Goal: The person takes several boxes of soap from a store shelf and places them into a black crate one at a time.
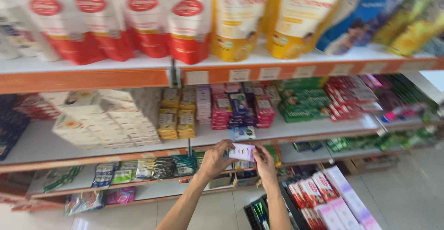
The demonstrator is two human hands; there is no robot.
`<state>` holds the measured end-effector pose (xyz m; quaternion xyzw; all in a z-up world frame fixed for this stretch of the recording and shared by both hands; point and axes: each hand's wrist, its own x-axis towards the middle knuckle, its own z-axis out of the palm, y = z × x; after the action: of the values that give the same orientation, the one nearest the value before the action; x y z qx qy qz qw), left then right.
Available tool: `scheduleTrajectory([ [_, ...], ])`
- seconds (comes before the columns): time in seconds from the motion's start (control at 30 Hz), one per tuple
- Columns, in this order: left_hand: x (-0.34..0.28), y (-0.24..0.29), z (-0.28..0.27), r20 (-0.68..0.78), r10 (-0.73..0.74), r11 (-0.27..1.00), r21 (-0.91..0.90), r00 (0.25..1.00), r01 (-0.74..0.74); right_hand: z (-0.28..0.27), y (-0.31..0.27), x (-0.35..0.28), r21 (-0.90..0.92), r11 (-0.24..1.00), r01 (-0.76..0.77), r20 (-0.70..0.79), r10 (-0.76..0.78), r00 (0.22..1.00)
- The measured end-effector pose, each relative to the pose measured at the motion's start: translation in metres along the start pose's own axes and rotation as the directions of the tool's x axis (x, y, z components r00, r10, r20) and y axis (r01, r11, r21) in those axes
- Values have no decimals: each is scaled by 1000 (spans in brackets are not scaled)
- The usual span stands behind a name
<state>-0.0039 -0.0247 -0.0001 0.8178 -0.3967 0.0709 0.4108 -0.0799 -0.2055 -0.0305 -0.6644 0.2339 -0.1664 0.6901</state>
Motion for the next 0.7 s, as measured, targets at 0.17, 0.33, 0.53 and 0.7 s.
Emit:
scheduleTrajectory([
  [0.17,23,8,35,75,67,987,-152,995,-55,-44,16,3,7,997,78,-155,-76,985],
  [0.33,41,64,46,169,120,982,-163,978,-92,-81,-1,-22,-8,987,161,-250,-158,955],
  [0.53,55,103,92,213,297,930,-284,931,-232,-141,5,-54,3,988,157,-391,-143,909],
  [0.7,59,128,138,322,344,913,-335,882,-233,-176,-8,-82,-38,986,164,-521,-160,838],
])
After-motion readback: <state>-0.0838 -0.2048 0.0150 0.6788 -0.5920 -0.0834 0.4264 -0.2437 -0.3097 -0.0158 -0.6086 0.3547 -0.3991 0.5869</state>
